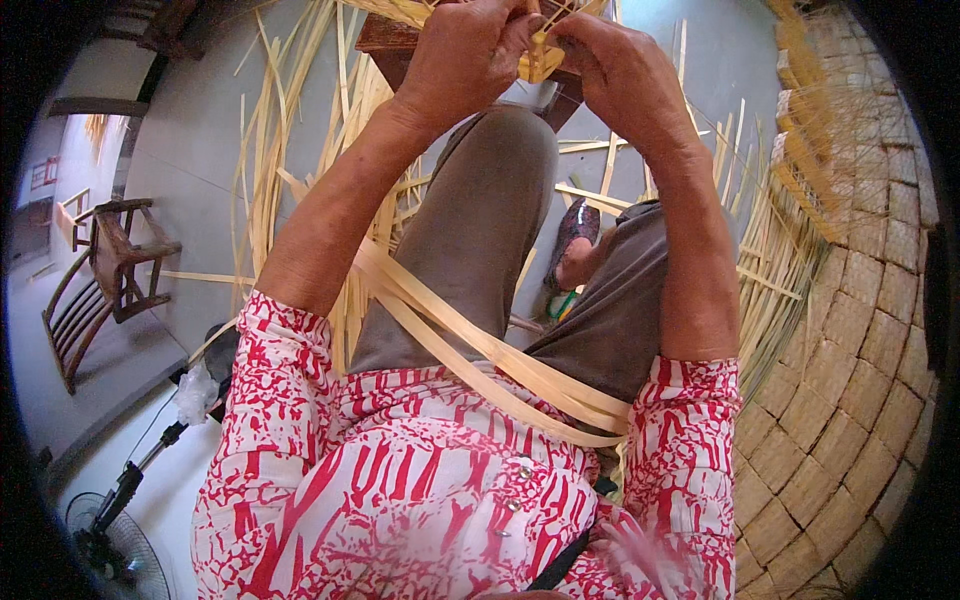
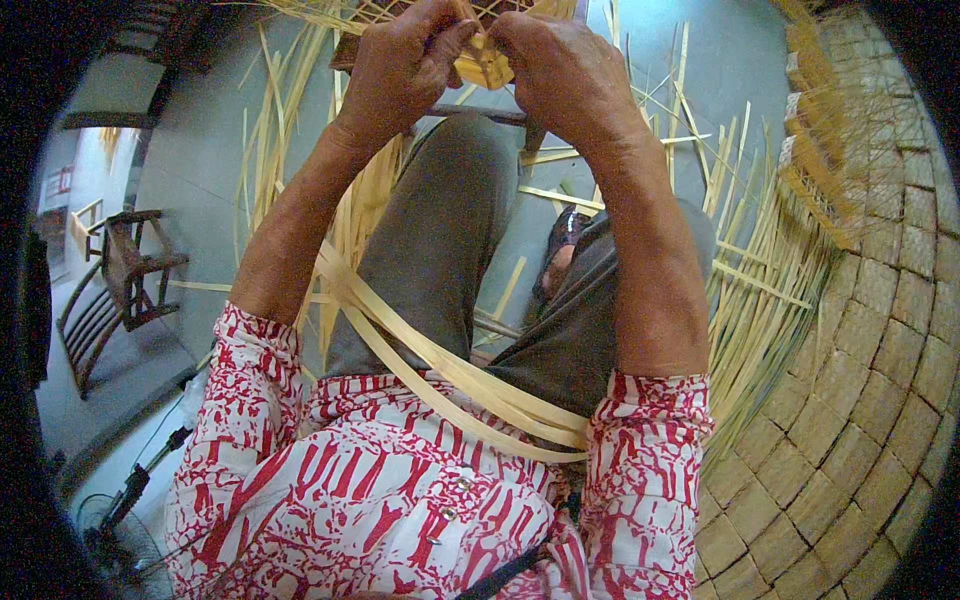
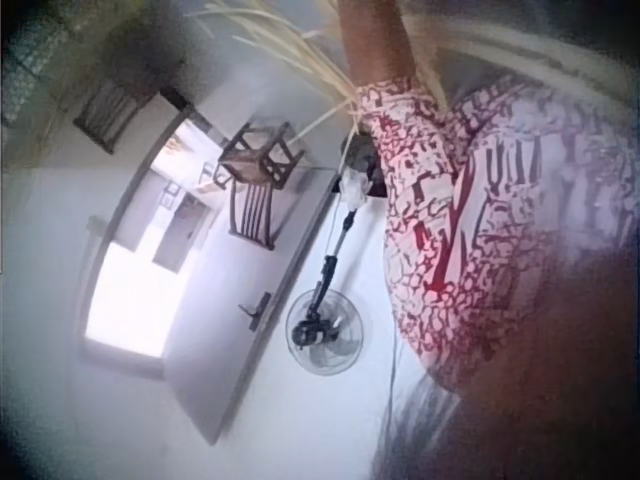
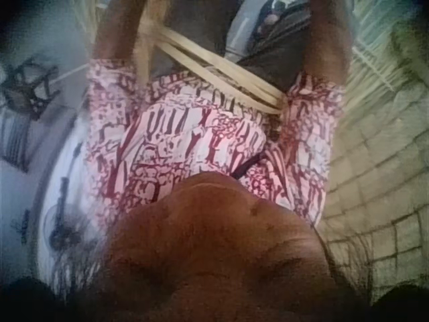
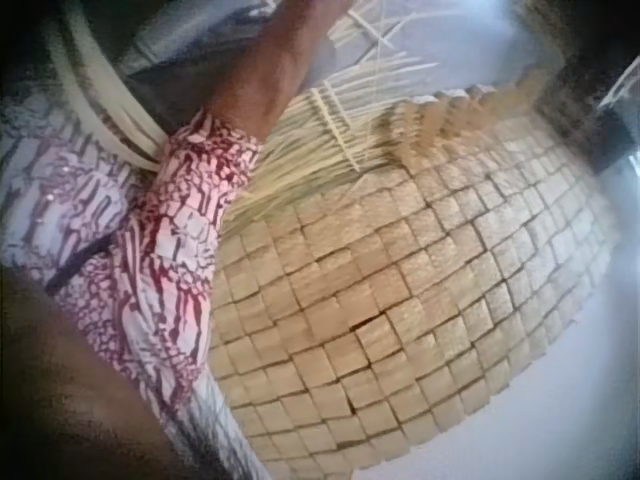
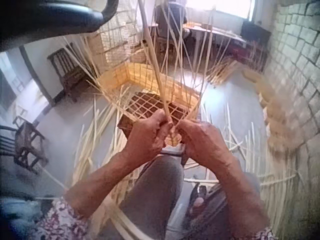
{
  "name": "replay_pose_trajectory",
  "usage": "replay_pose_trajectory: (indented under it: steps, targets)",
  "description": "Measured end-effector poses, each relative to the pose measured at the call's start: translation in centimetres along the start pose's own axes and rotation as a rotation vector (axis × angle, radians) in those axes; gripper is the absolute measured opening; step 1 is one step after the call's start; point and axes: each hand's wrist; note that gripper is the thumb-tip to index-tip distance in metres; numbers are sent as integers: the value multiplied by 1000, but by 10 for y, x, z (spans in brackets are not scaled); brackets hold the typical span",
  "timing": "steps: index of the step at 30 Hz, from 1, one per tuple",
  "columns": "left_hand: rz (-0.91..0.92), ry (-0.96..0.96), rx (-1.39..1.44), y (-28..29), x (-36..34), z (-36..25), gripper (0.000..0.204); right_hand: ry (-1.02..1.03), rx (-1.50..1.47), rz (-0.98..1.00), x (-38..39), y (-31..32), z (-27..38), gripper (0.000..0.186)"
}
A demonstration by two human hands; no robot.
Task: The person weaves thin bamboo strips into a basket frame, interlacing them by hand to form a grid pattern. The basket is held and rotated as needed while the weaver continues the pattern.
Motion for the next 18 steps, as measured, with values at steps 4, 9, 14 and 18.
replay_pose_trajectory:
  steps: [4, 9, 14, 18]
  targets:
    - [-15, -55, 39, 1, 1, 7, 8, 10, 21, 8, 0, 1, -1, 14]
    - [131, -18, 71, 15, -1, 5, 10, 86, -21, -28, 1, 4, -1, 14]
    - [272, -33, 92, 26, 3, 4, 12, 117, -39, -56, 3, 5, 8, 14]
    - [279, -102, 21, 25, 2, 8, 13, 92, -153, -49, -4, 15, 19, 15]
Point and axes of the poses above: each hand's wrist, its own x-axis away from the middle knuckle, its own y-axis out of the back of the hand, z = x × y
